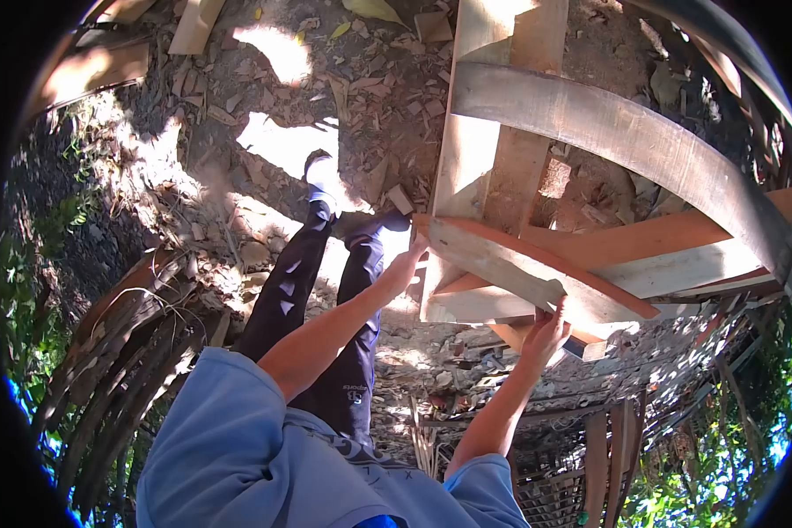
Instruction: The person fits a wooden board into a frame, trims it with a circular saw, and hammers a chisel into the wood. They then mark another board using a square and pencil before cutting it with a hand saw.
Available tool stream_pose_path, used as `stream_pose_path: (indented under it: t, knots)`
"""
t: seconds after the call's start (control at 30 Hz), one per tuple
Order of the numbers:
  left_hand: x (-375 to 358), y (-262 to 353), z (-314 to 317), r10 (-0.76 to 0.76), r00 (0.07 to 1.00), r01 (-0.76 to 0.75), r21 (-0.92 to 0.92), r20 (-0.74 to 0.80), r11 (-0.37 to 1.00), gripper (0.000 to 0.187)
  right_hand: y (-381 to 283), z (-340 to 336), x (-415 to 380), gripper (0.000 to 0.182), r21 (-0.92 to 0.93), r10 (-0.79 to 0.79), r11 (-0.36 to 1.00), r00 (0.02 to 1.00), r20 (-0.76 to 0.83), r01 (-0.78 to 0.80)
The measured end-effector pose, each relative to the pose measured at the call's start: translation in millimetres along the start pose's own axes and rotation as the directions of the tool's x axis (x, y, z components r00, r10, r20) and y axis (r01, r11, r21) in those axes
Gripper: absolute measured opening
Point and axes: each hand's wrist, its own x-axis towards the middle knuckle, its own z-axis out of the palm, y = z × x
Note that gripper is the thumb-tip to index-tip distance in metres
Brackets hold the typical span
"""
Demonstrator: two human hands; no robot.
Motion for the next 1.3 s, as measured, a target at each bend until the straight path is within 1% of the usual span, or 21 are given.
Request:
stream_pose_path:
  t: [0.07,0.1,0.17,0.2,0.3,0.33,0.43,0.47,0.53,0.57,0.6,0.77,0.8,0.9,0.97,1.0,1.1,1.13,1.17,1.23,1.3]
  knots:
    - [-11.8,6.3,13.3,-0.02,0.994,0.021,-0.002,0.103,1.0,0.097,-15.1,-14.3,-3.3,0.04,-0.023,-0.031,0.999,1.0,0.0,0.031]
    - [-3.2,17.4,-24.8,0.019,0.999,-0.02,0.038,0.034,0.999,0.098,24.3,15.4,7.6,0.039,0.045,-0.003,0.999,0.999,0.051,0.001]
    - [-3.7,12.5,-16.1,0.021,0.998,-0.024,0.043,0.063,0.999,0.099,17.5,6.7,5.6,0.038,0.03,-0.021,0.999,0.999,0.044,0.02]
    - [-7.2,11.8,-7.7,0.009,0.998,-0.011,0.022,0.055,1.0,0.1,11.1,5.7,1.6,0.039,0.028,-0.044,0.999,0.998,0.035,0.043]
    - [-11.5,21.6,-7.2,0.047,0.996,-0.044,-0.047,0.073,0.998,0.102,8.0,14.3,-2.2,0.042,0.028,-0.052,0.998,0.999,0.0,0.052]
    - [-13.6,24.2,-6.9,0.051,0.996,-0.049,-0.033,0.078,0.998,0.105,10.6,10.0,-0.9,0.045,0.015,-0.045,0.999,0.999,-0.008,0.046]
    - [-9.0,17.5,-2.4,0.055,0.998,-0.055,-0.016,0.009,0.998,0.106,8.4,5.8,-1.2,0.034,0.033,-0.024,0.999,0.999,-0.022,0.025]
    - [-6.1,16.1,-2.4,0.062,0.998,-0.062,-0.008,-0.016,0.998,0.106,8.0,7.2,-0.7,0.035,0.021,-0.04,0.999,0.998,-0.039,0.041]
    - [-3.1,13.0,0.5,0.07,0.997,-0.069,0.008,-0.018,0.998,0.105,7.1,11.8,-2.2,0.036,-0.003,-0.061,0.998,0.996,-0.069,0.061]
    - [-0.7,12.8,-1.2,0.076,0.997,-0.076,0.017,-0.02,0.997,0.104,6.4,14.9,-1.3,0.036,0.009,-0.075,0.997,0.996,-0.053,0.075]
    - [0.7,14.4,-7.0,0.056,0.995,-0.057,0.009,0.078,0.998,0.107,5.3,16.8,0.2,0.036,0.021,-0.085,0.996,0.996,-0.038,0.086]
    - [-13.8,28.4,-4.7,0.077,0.996,-0.081,0.103,0.043,0.991,0.107,9.1,12.4,5.4,0.036,0.051,-0.076,0.996,0.997,-0.027,0.077]
    - [-16.7,31.6,-5.1,0.081,0.996,-0.085,0.115,0.037,0.99,0.107,6.1,13.9,3.5,0.037,0.041,-0.055,0.998,0.998,-0.018,0.056]
    - [-22.1,35.5,-7.7,0.074,0.996,-0.078,0.111,0.042,0.991,0.11,6.6,9.6,6.1,0.055,0.003,-0.048,0.999,0.999,-0.003,0.049]
    - [-22.8,38.0,-10.0,0.053,0.996,-0.059,0.087,0.066,0.995,0.111,8.7,11.6,7.4,0.052,0.039,-0.061,0.997,0.998,-0.019,0.062]
    - [-22.9,37.6,-11.1,0.044,0.998,-0.049,0.086,0.054,0.995,0.111,10.8,12.3,6.5,0.051,0.057,-0.061,0.996,0.998,-0.028,0.063]
    - [-20.3,34.0,-17.1,0.009,0.998,-0.009,-0.003,0.069,1.0,0.107,8.5,12.6,9.0,0.054,0.038,-0.01,0.999,1.0,-0.027,0.011]
    - [-20.2,32.5,-17.6,0.017,0.996,-0.015,-0.022,0.085,1.0,0.107,6.2,18.8,5.5,0.053,0.046,-0.02,0.999,0.998,-0.057,0.022]
    - [-20.7,28.0,-14.8,0.068,0.994,-0.064,-0.044,0.083,0.997,0.108,3.2,24.9,1.5,0.06,0.001,-0.052,0.999,0.995,-0.086,0.052]
    - [-21.1,20.6,-4.9,0.142,0.99,-0.141,-0.034,0.013,0.989,0.107,0.6,22.2,2.8,0.066,0.019,-0.013,1.0,0.999,-0.031,0.014]
    - [-17.6,15.2,-5.7,0.196,0.981,-0.196,-0.004,0.009,0.981,0.107,-3.7,31.2,-4.5,0.065,-0.015,-0.021,1.0,1.0,-0.002,0.021]
